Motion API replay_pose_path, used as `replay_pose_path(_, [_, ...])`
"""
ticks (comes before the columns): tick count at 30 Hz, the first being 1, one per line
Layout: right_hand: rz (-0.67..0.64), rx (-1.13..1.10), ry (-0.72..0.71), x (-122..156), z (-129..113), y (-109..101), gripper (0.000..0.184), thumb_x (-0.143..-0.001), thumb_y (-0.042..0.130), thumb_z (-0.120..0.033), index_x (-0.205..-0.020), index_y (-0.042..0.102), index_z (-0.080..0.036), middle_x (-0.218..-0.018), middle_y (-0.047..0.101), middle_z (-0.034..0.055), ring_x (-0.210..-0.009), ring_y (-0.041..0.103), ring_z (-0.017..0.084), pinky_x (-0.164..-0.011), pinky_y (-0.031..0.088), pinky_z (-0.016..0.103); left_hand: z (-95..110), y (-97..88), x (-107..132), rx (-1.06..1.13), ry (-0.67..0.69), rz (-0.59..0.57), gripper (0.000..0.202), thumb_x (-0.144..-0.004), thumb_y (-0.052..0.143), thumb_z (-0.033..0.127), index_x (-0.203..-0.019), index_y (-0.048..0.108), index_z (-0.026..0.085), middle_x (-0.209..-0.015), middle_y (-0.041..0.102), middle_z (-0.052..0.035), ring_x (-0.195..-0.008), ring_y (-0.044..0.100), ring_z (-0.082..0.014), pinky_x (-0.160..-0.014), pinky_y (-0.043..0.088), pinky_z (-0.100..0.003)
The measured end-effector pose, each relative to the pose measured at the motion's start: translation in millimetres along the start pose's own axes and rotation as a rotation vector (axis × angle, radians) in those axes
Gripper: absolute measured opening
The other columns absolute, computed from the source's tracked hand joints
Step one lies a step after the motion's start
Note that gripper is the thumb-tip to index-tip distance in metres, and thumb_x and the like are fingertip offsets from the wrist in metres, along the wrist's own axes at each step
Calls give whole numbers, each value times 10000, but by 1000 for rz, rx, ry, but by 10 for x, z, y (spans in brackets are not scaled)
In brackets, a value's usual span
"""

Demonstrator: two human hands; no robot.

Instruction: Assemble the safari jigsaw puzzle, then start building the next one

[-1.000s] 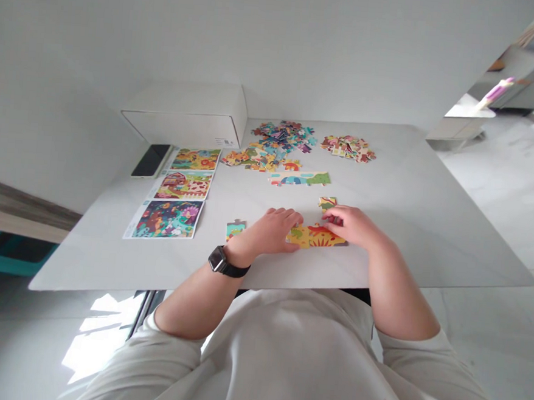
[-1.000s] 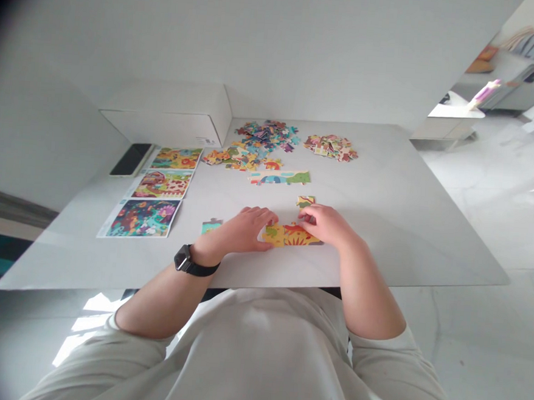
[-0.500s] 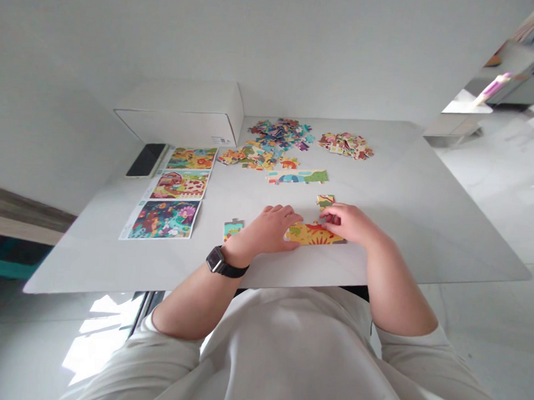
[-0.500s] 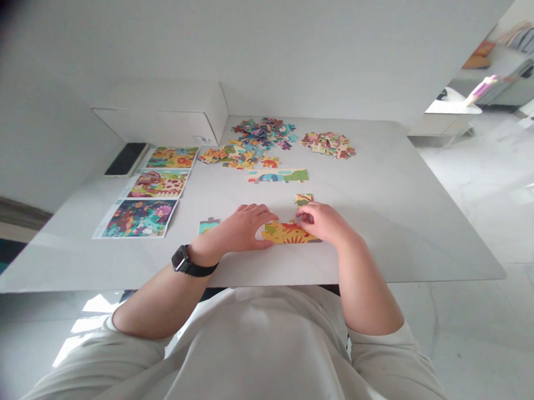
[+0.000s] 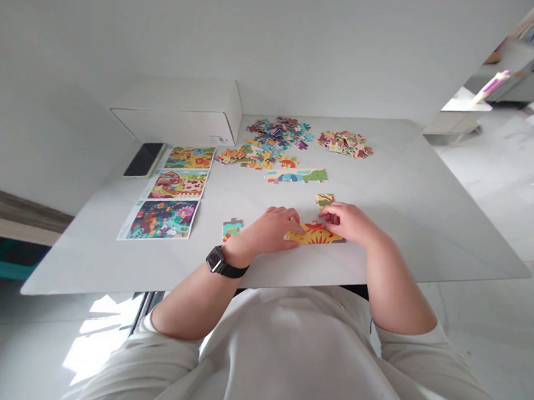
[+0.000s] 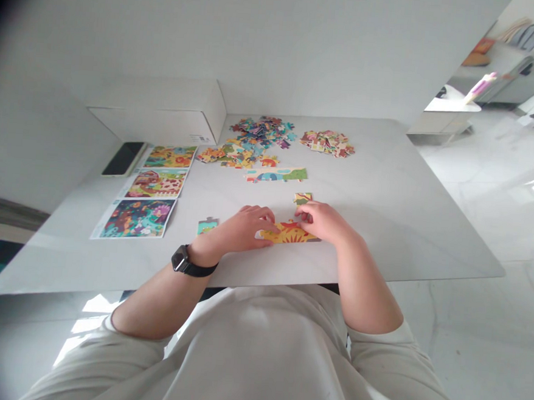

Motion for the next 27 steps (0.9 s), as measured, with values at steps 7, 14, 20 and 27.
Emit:
replay_pose_path(7, [2,7,9,-3,-6,3,192,-866,773,-192,-1041,813,-258,-941,779,38,-772,702,192,-745,532,317,6,5,-10,3,-1,-9,257,-983,742,385,-1223,816,333,-1328,719,-62,-1162,688,-270,-1067,471,-442])
replay_pose_path(14, [220,-26,26,45,-13,-142,192,-939,678,-255,-1085,803,-243,-1012,793,66,-770,692,204,-762,556,354,22,-152,-17,63,-70,225,270,-1045,648,337,-1279,770,277,-1258,733,-85,-1146,698,-256,-1053,526,-426])
replay_pose_path(20, [471,-5,97,67,19,-274,215,-975,629,-308,-1088,792,-224,-989,771,89,-763,677,214,-787,569,374,-190,-536,131,203,-285,741,243,-1039,610,252,-1249,726,216,-1183,731,-83,-898,689,-154,-881,592,-310])
replay_pose_path(27, [434,21,57,60,1,-227,205,-984,635,-343,-1052,788,-225,-990,762,90,-727,662,207,-757,568,372,-565,-990,750,253,-470,811,267,-994,665,365,-1211,723,221,-1016,741,-45,-832,699,-152,-757,587,-274])
Point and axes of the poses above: each hand's wrist, its own x-axis away from the middle knuckle, its own y-axis out of the palm, z = x × y, the point moved 3 cm from there along -x, towards the middle knuckle
